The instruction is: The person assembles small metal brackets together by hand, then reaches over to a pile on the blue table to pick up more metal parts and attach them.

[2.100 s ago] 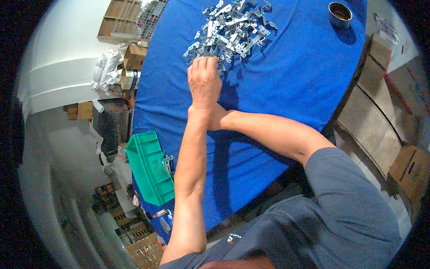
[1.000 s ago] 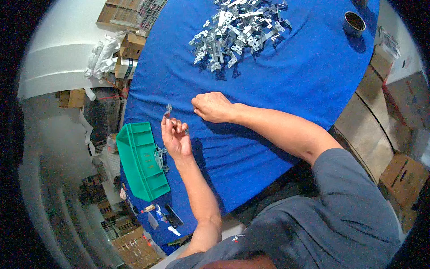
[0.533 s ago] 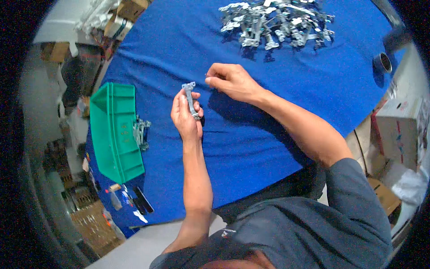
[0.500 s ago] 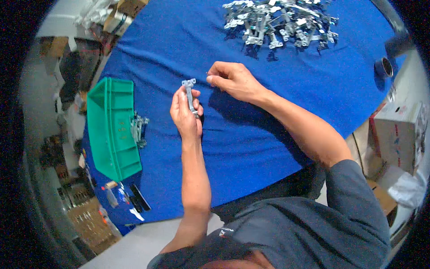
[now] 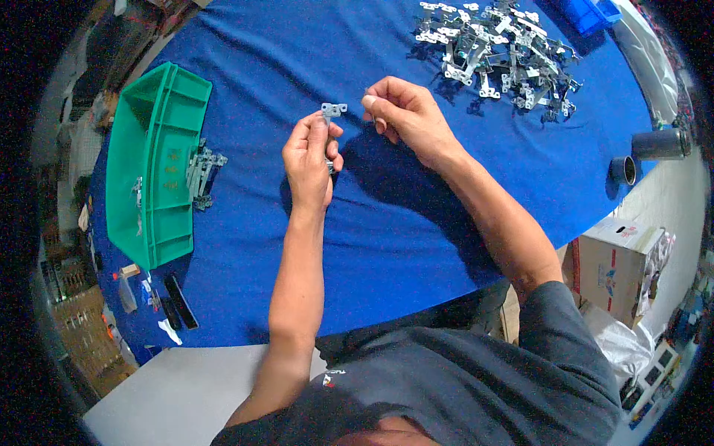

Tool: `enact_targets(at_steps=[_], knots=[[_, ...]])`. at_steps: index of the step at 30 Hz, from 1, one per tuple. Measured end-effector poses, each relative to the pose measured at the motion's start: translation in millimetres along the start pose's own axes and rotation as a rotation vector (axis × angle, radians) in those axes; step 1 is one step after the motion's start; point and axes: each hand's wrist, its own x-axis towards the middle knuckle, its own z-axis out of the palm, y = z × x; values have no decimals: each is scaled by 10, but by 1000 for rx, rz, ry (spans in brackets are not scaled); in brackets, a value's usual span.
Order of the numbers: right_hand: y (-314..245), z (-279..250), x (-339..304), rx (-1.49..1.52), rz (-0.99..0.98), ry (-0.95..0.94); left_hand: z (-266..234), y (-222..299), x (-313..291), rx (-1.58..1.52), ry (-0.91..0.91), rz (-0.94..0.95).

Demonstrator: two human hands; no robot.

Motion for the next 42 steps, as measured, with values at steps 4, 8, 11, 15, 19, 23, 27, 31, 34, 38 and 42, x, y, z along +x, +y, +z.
enact_targets(at_steps=[4, 8, 11, 15, 19, 23, 27, 31, 34, 38, 42], knots=[[145, -75, -58, 238, 20, -38, 19, -23, -80, 24, 30, 27], [169, -118, -126, 235, 11, -75, 20, -66, -297, 75, 99, 133], [158, -126, -129, 235, 9, -113, -67, -49, -463, 95, 125, 135], [134, -186, -118, 274, 46, -70, -108, 140, -397, 121, 108, 81], [158, -152, -104, 217, 42, -92, -80, 211, -89, 175, 60, 138], [130, -107, -130, 76, 42, -171, -64, 13, -27, 300, 51, 184], [140, -147, -138, 51, 34, -180, -45, -1, -12, 333, 12, 105], [112, -99, -151, -5, 32, -187, -48, 37, -39, 310, 50, 110], [110, -84, -166, -49, 55, -177, -59, 18, -41, 343, 39, 97], [87, -76, -158, -91, 49, -186, -110, -20, -15, 461, -6, 195], [110, -78, -159, -130, -2, -194, -109, -28, -8, 459, -52, 212]])
